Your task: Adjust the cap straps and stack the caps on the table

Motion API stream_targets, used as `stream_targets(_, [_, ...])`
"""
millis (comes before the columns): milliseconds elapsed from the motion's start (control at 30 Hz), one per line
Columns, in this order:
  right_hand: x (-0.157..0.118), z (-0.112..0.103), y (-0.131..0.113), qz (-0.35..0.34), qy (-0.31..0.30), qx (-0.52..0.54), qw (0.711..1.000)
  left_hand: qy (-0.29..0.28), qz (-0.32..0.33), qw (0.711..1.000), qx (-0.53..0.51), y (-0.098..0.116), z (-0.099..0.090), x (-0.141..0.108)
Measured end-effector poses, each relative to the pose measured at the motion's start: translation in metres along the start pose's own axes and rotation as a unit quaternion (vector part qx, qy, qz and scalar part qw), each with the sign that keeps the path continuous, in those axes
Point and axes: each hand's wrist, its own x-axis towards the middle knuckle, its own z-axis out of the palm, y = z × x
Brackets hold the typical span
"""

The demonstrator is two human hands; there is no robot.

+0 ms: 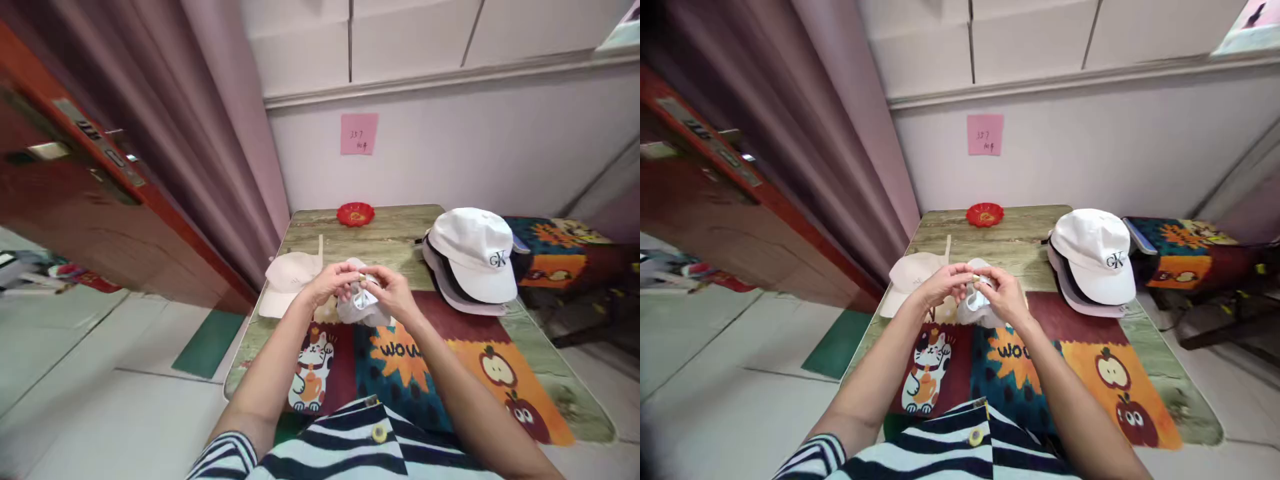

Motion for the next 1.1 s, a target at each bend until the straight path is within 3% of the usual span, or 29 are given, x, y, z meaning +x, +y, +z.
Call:
stream_targets(167, [-0.002,-0.003,0.006,0.008,0.015,-0.04,0.999,0.057,0.03,0.997,-0.045,-0.003,0.008,-0.004])
stream_targets(567, [-0.005,0.0,0.007,0.03,-0.008,0.038,0.999,0.03,0.016,0.996,-0.086,-0.007,0.006,-0.006])
stream_targets(700, [-0.004,0.0,0.004,0.032,-0.004,0.036,0.999,0.031,0.009,0.997,-0.065,-0.002,0.005,-0.008])
stream_targets(800, [-0.004,0.001,0.0,0.038,-0.004,0.051,0.998,-0.001,-0.013,1.0,-0.022,0.002,0.001,-0.006])
stream_targets(1100, [-0.004,-0.004,-0.013,0.107,-0.03,0.136,0.984,-0.02,-0.012,0.999,0.036,0.005,-0.008,-0.002])
